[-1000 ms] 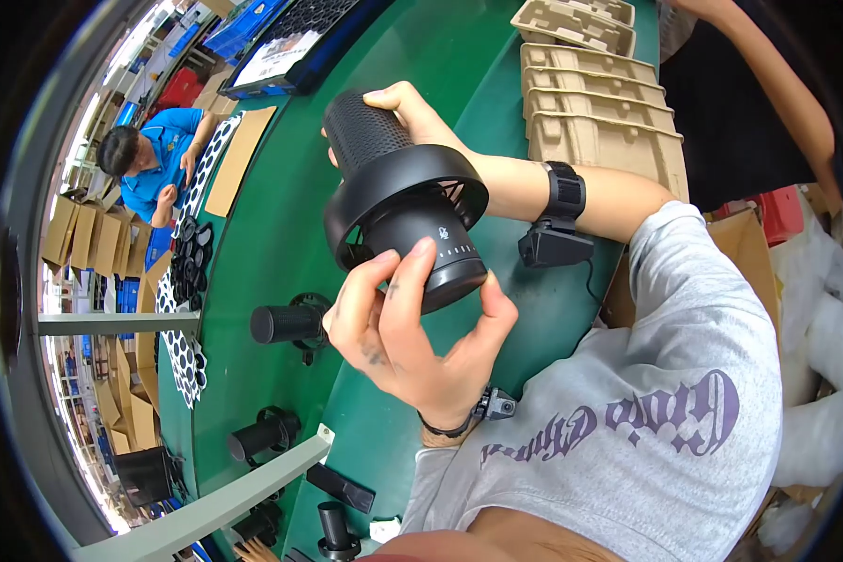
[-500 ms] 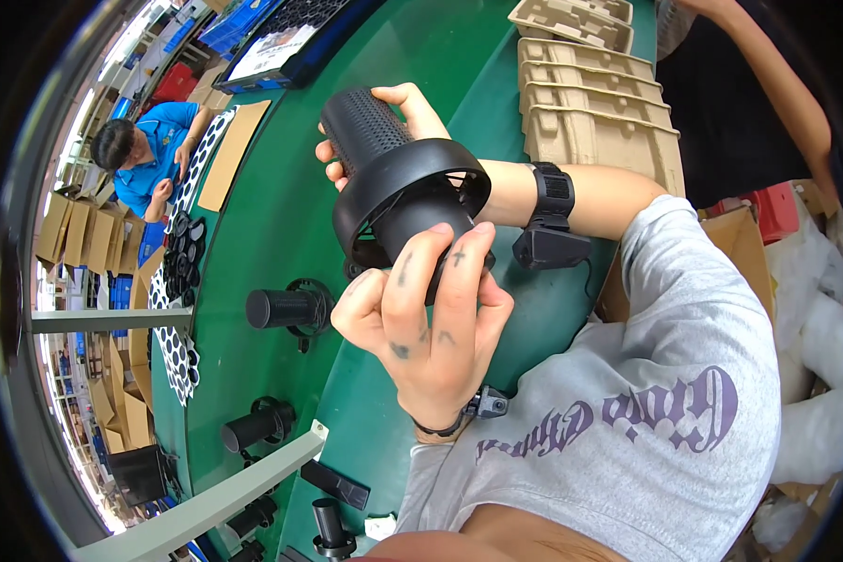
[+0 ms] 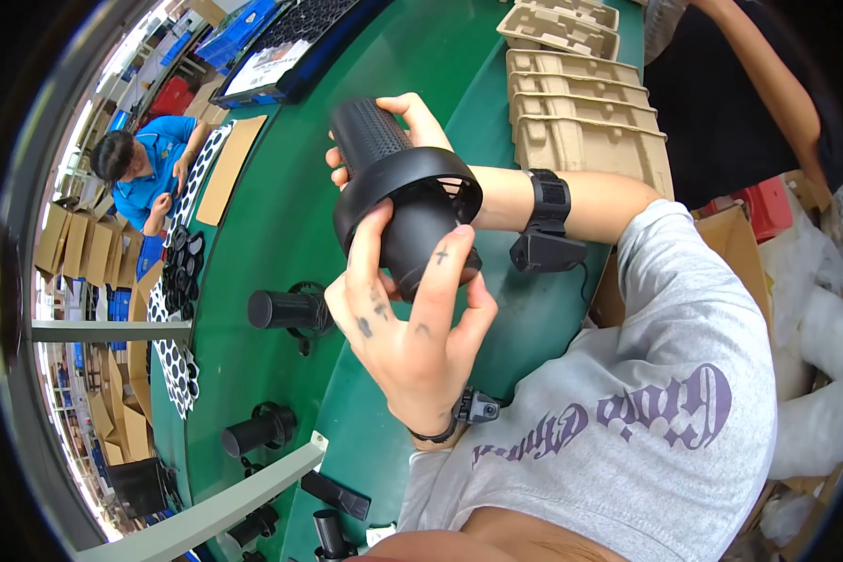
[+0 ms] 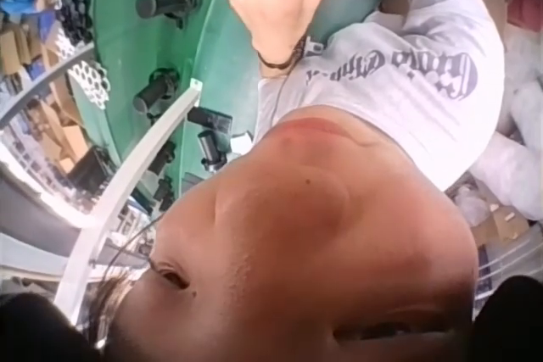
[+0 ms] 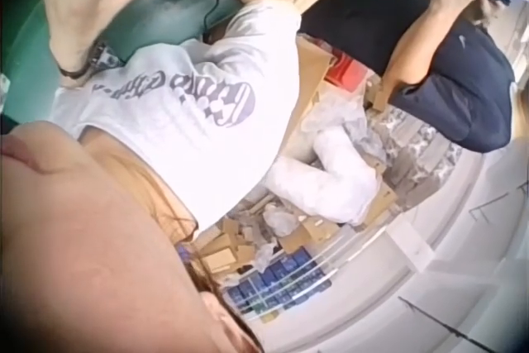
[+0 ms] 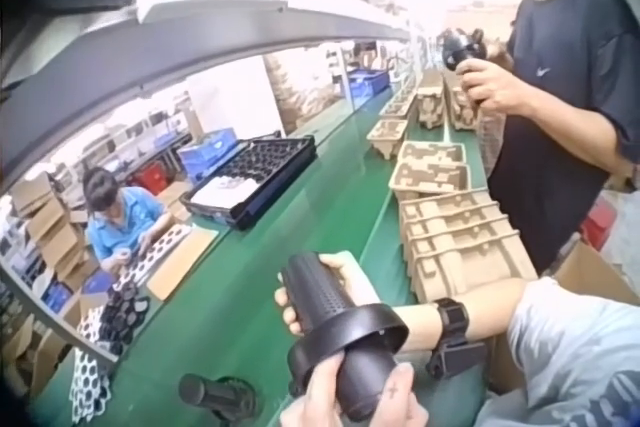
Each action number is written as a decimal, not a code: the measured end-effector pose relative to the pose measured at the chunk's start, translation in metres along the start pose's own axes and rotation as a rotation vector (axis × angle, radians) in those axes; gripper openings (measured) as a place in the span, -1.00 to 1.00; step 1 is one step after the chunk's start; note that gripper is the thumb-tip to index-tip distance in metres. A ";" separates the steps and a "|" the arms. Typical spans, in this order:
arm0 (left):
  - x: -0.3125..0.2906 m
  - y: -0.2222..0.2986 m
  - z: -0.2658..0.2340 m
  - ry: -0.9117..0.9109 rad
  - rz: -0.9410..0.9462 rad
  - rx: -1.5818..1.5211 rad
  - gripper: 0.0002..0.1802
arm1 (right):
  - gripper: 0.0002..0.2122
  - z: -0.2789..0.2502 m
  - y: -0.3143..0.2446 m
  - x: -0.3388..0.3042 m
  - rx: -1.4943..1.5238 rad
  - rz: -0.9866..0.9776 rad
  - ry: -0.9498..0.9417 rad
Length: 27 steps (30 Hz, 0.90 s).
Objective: The person picks up a microphone and a shock mount, fits the microphone into the mount, and rotates it by hand. After pressing on the mount's elastic bands and turning the assembly over, the person sets the completed unit back onto the table.
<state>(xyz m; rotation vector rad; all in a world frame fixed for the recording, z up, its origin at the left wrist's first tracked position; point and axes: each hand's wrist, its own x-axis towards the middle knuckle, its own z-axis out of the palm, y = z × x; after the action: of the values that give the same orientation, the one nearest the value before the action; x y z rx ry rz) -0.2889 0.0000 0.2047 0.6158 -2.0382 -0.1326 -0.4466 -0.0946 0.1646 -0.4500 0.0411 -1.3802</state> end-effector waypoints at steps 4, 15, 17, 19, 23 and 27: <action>0.004 -0.006 0.008 -0.030 -0.025 -0.086 -0.37 | -0.50 -0.003 -0.007 -0.009 -0.079 -0.050 0.168; 0.018 -0.056 0.027 0.007 0.137 -0.164 -0.45 | -0.61 0.019 -0.034 -0.010 -0.441 -0.394 0.468; 0.003 -0.081 0.050 0.063 0.112 -0.211 -0.38 | -0.63 -0.007 -0.054 0.002 -0.842 -0.623 0.386; -0.013 -0.097 0.096 0.056 -0.092 -0.457 -0.57 | -0.61 -0.012 -0.079 -0.011 -1.198 -0.653 0.412; -0.063 -0.137 0.154 -0.120 -0.465 -0.528 -0.70 | -0.47 -0.021 -0.093 -0.033 -1.888 -0.572 0.373; -0.071 -0.150 0.168 -0.255 -0.581 -0.648 -0.76 | -0.43 -0.064 -0.111 -0.050 -2.159 -0.339 0.478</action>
<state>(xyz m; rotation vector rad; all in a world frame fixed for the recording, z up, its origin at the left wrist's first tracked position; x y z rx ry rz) -0.3447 -0.1218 0.0108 0.7711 -1.8352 -1.2104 -0.5790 -0.0781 0.1308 -1.8787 2.0348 -1.2146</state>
